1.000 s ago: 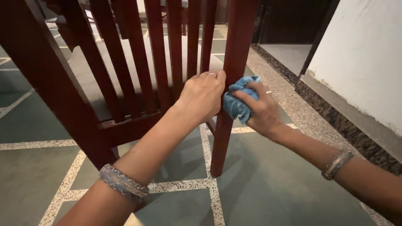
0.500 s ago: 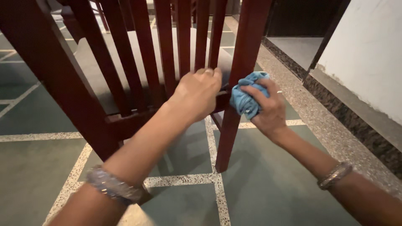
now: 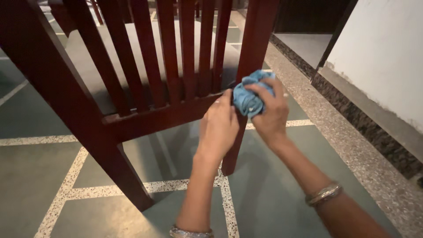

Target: The person wipes the backrest and legs of a wooden chair using a blue cloth. They systematically clean the vertical slats, the top decorative panel, and the chair legs, moving around the chair to reach different sides.

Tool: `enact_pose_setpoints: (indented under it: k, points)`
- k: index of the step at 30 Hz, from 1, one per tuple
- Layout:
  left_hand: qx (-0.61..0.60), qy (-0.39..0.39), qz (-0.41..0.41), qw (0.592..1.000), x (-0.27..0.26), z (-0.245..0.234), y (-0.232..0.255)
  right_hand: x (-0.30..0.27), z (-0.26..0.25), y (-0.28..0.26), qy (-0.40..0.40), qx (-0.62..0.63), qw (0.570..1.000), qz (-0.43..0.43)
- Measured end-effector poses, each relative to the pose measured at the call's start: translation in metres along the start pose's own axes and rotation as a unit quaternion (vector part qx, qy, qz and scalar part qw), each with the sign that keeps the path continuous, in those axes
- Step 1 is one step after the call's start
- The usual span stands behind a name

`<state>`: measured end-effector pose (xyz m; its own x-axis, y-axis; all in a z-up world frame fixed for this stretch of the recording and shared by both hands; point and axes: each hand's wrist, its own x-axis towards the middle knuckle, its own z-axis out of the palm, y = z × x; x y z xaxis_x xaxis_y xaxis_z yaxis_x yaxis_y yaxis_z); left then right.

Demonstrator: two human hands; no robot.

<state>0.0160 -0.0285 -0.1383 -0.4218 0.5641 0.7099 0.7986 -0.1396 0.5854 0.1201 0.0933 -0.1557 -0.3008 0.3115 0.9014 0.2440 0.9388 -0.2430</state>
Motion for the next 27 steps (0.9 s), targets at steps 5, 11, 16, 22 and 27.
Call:
enact_pose_setpoints:
  k: [5,11,16,22,27]
  points:
    - [0.017,-0.012,-0.065,0.998,-0.02,0.017,-0.013,-0.099,0.032,0.007,-0.085,-0.01,0.995,0.052]
    - [0.022,-0.01,-0.047,0.999,-0.033,0.025,-0.033,-0.076,0.036,0.02,-0.031,-0.033,0.999,0.03]
    - [0.007,-0.008,-0.067,0.998,-0.036,0.029,-0.035,-0.072,0.042,0.017,0.025,-0.004,0.999,0.03]
    - [0.0,-0.024,-0.089,0.996,-0.037,0.03,-0.033,-0.137,0.052,0.036,-0.118,-0.003,0.992,0.049]
    - [0.018,-0.022,-0.112,0.993,-0.05,0.035,-0.055,-0.098,0.051,0.036,0.022,0.014,0.999,0.047]
